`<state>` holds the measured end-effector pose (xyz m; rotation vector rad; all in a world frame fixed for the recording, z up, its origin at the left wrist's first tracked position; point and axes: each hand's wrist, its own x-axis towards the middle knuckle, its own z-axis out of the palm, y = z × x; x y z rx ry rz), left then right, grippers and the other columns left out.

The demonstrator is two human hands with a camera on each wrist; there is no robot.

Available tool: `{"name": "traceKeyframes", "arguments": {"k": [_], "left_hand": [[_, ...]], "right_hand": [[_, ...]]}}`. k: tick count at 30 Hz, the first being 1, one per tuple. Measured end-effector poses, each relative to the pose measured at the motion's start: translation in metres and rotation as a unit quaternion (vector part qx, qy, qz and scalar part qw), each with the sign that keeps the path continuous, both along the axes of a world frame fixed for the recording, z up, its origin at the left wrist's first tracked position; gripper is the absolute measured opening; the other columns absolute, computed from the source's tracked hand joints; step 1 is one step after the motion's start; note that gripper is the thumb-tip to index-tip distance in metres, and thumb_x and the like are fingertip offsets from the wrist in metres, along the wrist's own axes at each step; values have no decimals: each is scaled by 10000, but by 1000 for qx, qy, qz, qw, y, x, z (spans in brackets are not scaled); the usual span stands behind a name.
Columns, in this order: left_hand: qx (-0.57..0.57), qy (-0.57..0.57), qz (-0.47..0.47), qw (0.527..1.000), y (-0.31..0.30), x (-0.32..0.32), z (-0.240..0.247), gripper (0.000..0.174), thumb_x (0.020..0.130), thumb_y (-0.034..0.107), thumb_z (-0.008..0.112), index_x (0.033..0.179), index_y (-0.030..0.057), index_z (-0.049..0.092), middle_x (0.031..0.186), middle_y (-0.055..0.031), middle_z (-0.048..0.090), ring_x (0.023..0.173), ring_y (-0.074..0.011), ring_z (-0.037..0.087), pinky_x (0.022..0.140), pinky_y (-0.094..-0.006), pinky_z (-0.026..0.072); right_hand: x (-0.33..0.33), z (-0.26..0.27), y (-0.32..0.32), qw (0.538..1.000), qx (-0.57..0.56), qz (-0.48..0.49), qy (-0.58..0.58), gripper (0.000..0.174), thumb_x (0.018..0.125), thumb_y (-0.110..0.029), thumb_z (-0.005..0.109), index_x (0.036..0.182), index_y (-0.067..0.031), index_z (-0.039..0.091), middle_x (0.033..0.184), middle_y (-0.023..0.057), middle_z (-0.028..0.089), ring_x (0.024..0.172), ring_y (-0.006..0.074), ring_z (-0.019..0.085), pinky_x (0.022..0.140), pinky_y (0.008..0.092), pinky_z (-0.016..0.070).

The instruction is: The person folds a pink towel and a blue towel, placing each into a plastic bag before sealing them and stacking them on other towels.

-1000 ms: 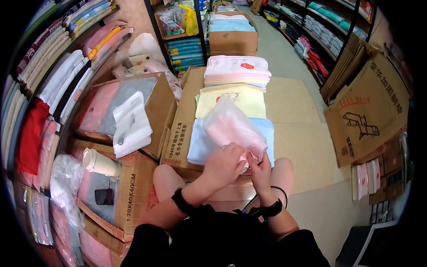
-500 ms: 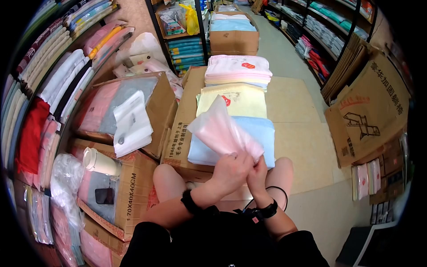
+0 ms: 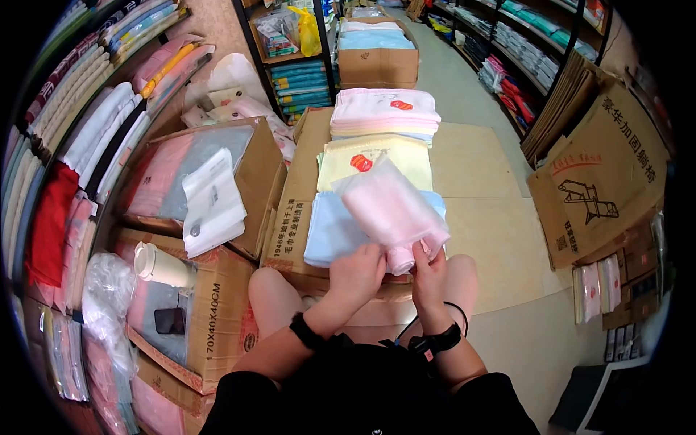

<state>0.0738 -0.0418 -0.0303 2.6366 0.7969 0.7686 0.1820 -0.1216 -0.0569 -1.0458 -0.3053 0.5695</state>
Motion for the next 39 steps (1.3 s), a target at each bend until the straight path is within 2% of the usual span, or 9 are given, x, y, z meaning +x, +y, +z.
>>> {"name": "traceKeyframes", "arguments": {"k": [14,16,18,22,24,26,29,32,39], "left_hand": [[38,-10,-93,995,5,5,-5,89,745,139,569,746,84,499,683,-71,500,533,-282,530,448,-388,429],[34,-13,-182,983,-9,-1,4,89,744,124,569,730,81,493,688,-73,497,532,-285,527,460,-386,428],[31,-37,-210,977,-16,-3,0,86,742,121,574,743,78,499,666,-80,483,526,-285,524,465,-386,422],[-77,-24,-196,977,-6,-6,7,144,760,192,604,810,75,538,674,-86,530,559,-280,551,486,-359,436],[-141,-58,-164,975,-1,-2,27,175,766,222,614,834,74,549,675,-86,548,576,-280,561,495,-348,442],[-75,-86,-73,991,6,7,49,221,771,266,623,860,74,559,687,-94,574,600,-287,573,516,-340,453],[-10,-70,-126,989,18,14,50,209,774,260,606,831,69,544,670,-108,569,612,-299,572,519,-365,445],[-3,49,-135,990,26,13,50,198,769,245,593,795,62,521,688,-123,575,638,-308,576,525,-390,439],[-10,115,-163,980,29,7,59,167,752,192,583,771,53,493,681,-137,562,659,-321,578,525,-402,437]], "right_hand": [[6,-11,-3,999,-36,-2,-33,343,839,-95,554,1144,28,455,1004,78,567,890,115,527,750,234,435],[5,-14,-3,998,-37,-27,-50,349,835,-78,545,1156,25,452,1018,89,565,923,119,520,779,240,429],[4,-15,-2,983,-81,-37,-158,363,821,-30,526,1174,12,451,969,71,573,834,104,535,710,224,441],[1,-21,-6,985,-120,34,-122,374,807,2,512,1178,1,457,900,40,572,717,90,531,617,214,437],[-6,-23,-3,962,-116,21,-245,336,822,6,484,1157,12,461,791,12,546,615,75,498,528,223,413],[-16,-6,-5,951,-131,35,-277,329,789,44,465,1116,17,473,813,64,539,632,136,525,542,257,425],[-19,-8,-5,872,-163,52,-459,440,676,77,507,1109,13,455,991,176,487,778,340,522,637,353,452],[-21,-3,-8,816,-174,42,-550,484,661,74,532,1131,6,439,987,172,499,816,350,525,670,387,445],[-28,-3,-7,808,-177,39,-560,517,634,69,546,1137,9,440,959,188,503,843,372,513,700,406,442]]}}
